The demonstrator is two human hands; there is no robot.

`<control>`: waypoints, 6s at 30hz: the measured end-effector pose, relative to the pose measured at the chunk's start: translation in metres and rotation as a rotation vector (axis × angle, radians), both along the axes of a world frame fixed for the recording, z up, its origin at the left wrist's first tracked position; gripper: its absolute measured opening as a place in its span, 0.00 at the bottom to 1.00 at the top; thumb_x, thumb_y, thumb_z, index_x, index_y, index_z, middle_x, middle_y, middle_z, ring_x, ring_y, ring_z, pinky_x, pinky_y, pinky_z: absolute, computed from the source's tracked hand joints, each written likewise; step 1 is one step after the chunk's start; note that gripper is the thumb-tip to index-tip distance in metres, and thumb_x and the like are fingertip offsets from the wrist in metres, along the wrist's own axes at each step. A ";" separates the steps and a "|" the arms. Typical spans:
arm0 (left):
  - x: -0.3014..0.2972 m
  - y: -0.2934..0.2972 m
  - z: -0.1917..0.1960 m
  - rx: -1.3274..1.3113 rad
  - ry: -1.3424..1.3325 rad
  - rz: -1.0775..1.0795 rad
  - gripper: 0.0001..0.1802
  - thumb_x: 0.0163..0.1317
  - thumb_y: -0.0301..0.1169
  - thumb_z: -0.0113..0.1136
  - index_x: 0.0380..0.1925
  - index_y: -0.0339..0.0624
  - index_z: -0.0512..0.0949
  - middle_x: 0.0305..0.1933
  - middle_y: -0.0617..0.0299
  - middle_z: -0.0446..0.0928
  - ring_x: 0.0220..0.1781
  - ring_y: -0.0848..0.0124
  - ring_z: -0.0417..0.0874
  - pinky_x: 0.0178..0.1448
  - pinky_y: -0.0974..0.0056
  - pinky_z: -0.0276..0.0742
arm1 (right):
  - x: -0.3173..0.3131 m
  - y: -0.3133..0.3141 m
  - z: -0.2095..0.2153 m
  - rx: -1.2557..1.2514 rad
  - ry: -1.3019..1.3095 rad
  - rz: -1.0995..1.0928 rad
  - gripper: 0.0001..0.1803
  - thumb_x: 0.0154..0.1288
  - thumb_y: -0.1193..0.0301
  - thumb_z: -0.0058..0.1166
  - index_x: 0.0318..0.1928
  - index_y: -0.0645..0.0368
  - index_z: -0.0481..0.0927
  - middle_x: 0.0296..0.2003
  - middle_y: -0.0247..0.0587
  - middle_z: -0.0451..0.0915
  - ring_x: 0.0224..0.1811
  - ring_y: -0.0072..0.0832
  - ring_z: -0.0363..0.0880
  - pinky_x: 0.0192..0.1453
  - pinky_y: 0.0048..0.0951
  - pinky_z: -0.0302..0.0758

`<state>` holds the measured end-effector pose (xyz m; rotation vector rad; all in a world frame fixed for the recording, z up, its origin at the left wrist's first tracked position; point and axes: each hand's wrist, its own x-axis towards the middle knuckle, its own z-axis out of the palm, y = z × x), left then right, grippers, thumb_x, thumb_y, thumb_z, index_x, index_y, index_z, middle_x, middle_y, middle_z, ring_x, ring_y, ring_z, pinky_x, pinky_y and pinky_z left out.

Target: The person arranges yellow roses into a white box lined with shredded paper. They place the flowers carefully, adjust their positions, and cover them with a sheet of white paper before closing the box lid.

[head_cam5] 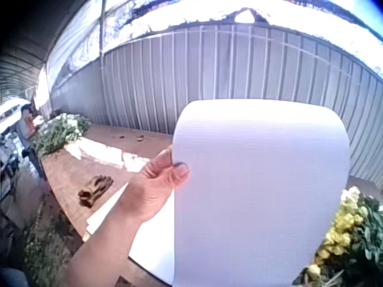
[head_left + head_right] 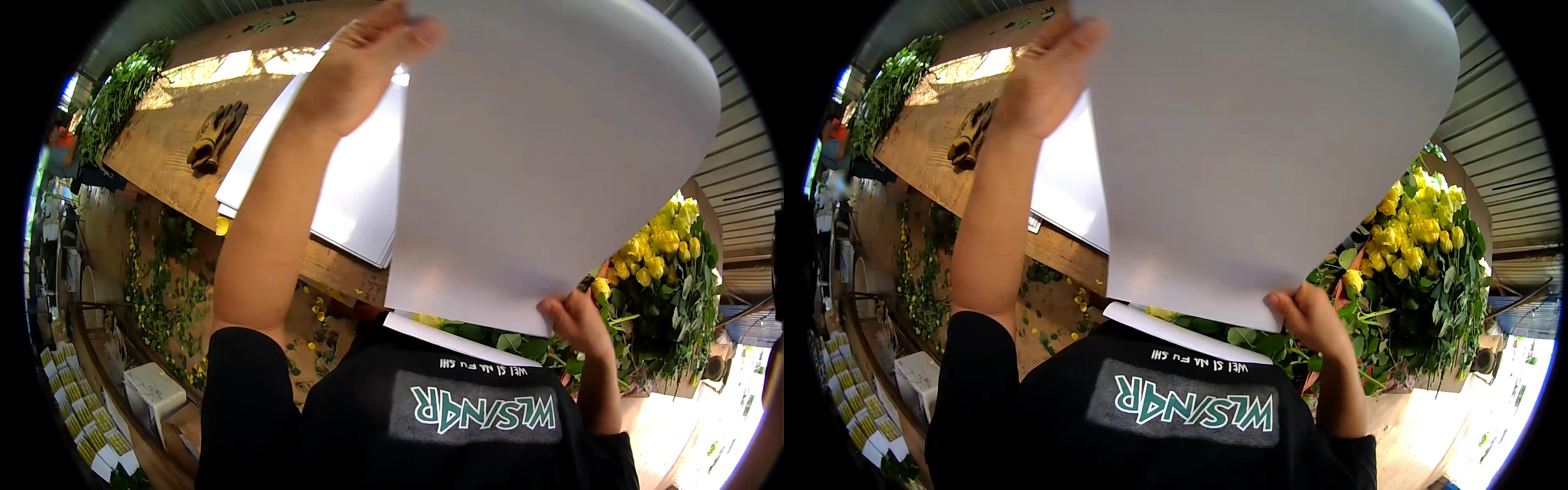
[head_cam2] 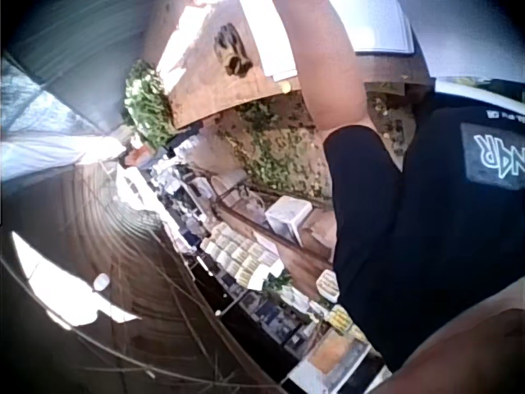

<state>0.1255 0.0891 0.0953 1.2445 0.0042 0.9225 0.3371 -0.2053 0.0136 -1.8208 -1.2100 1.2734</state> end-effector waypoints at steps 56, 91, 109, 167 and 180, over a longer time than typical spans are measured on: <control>0.018 -0.152 -0.172 1.313 1.107 -0.034 0.43 0.47 0.60 0.50 0.59 0.44 0.60 0.67 0.50 0.48 0.71 0.62 0.38 0.64 0.36 0.28 | 0.190 -0.131 0.045 0.052 -0.785 -0.700 0.06 0.53 0.78 0.49 0.32 0.65 0.77 0.20 0.28 0.73 0.22 0.17 0.67 0.28 0.19 0.63; 0.000 -0.115 -0.158 0.599 0.862 -0.558 0.14 0.51 0.43 0.60 0.22 0.43 0.80 0.63 0.53 0.60 0.68 0.52 0.46 0.68 0.53 0.43 | -0.061 0.045 -0.055 0.074 -0.397 0.780 0.10 0.59 0.65 0.47 0.31 0.59 0.75 0.22 0.45 0.76 0.26 0.42 0.76 0.31 0.39 0.70; 0.008 -0.111 -0.143 0.687 0.880 -0.695 0.17 0.40 0.45 0.68 0.19 0.43 0.80 0.65 0.54 0.56 0.69 0.50 0.43 0.69 0.51 0.36 | -0.002 0.045 0.006 0.485 -0.362 0.233 0.05 0.55 0.72 0.52 0.33 0.58 0.77 0.31 0.42 0.76 0.31 0.39 0.76 0.36 0.33 0.73; 0.001 -0.111 -0.156 0.699 0.878 -0.691 0.12 0.38 0.39 0.70 0.22 0.46 0.82 0.65 0.57 0.56 0.69 0.48 0.41 0.68 0.50 0.37 | 0.226 -0.124 0.042 0.070 -1.454 -0.851 0.16 0.47 0.77 0.51 0.40 0.57 0.76 0.33 0.43 0.75 0.37 0.44 0.74 0.40 0.36 0.70; 0.001 -0.110 -0.153 0.710 0.891 -0.702 0.12 0.39 0.40 0.69 0.23 0.47 0.82 0.66 0.59 0.55 0.68 0.47 0.43 0.68 0.51 0.40 | 0.383 -0.014 0.042 -0.218 -1.261 -0.746 0.17 0.49 0.64 0.52 0.38 0.61 0.76 0.36 0.54 0.77 0.41 0.49 0.74 0.44 0.40 0.69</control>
